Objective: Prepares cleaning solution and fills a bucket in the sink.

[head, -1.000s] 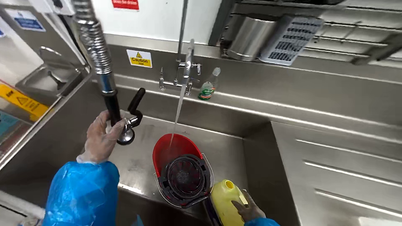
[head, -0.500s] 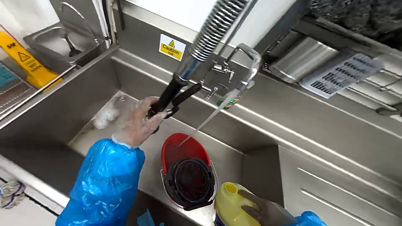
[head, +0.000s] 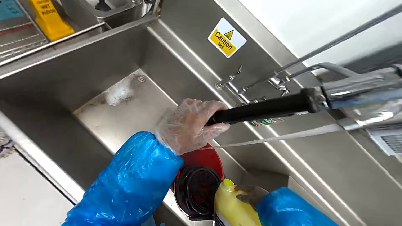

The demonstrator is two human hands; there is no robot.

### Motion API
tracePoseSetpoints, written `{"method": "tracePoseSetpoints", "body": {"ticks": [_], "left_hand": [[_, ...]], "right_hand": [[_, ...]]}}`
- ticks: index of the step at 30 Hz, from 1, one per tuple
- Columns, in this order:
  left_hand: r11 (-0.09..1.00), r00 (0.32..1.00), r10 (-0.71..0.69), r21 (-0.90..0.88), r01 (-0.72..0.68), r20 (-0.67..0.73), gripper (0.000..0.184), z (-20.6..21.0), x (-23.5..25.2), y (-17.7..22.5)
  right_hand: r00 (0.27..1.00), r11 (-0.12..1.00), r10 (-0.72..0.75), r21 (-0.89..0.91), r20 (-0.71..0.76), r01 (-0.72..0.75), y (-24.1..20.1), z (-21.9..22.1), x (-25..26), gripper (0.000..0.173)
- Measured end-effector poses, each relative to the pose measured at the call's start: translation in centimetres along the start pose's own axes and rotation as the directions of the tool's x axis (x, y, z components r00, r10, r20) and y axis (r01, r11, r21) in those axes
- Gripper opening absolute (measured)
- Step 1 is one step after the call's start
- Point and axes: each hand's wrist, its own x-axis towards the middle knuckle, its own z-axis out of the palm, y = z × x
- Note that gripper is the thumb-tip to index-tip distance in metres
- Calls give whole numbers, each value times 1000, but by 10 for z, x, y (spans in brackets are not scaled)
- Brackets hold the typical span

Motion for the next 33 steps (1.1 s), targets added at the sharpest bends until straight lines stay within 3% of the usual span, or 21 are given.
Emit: {"method": "tracePoseSetpoints", "body": {"ticks": [5,12,18,21,25,30,33], "left_hand": [[999,1000,-2,-51,3,19,32,-2,0,-7],[998,1000,19,-57,-18,17,34,0,7,-14],[999,999,42,-33,-41,17,35,3,6,-15],[999,999,49,-19,-49,11,34,6,4,-14],[999,999,50,-5,-50,22,35,6,4,-12],[998,998,61,22,-61,17,35,5,3,-15],[999,999,47,25,-47,6,36,7,4,-14]], "right_hand": [[996,997,52,-65,72,-47,-20,-20,20,44],[995,994,82,-83,51,-78,-19,-29,52,39],[995,981,64,-187,76,-49,-22,-36,50,41],[997,980,60,-192,50,-50,-6,-35,64,41],[995,949,89,-299,-41,-98,52,-31,135,42],[997,944,78,-320,-3,-75,-4,-29,77,48],[995,945,94,-312,-33,-100,-7,-25,87,48]]}}
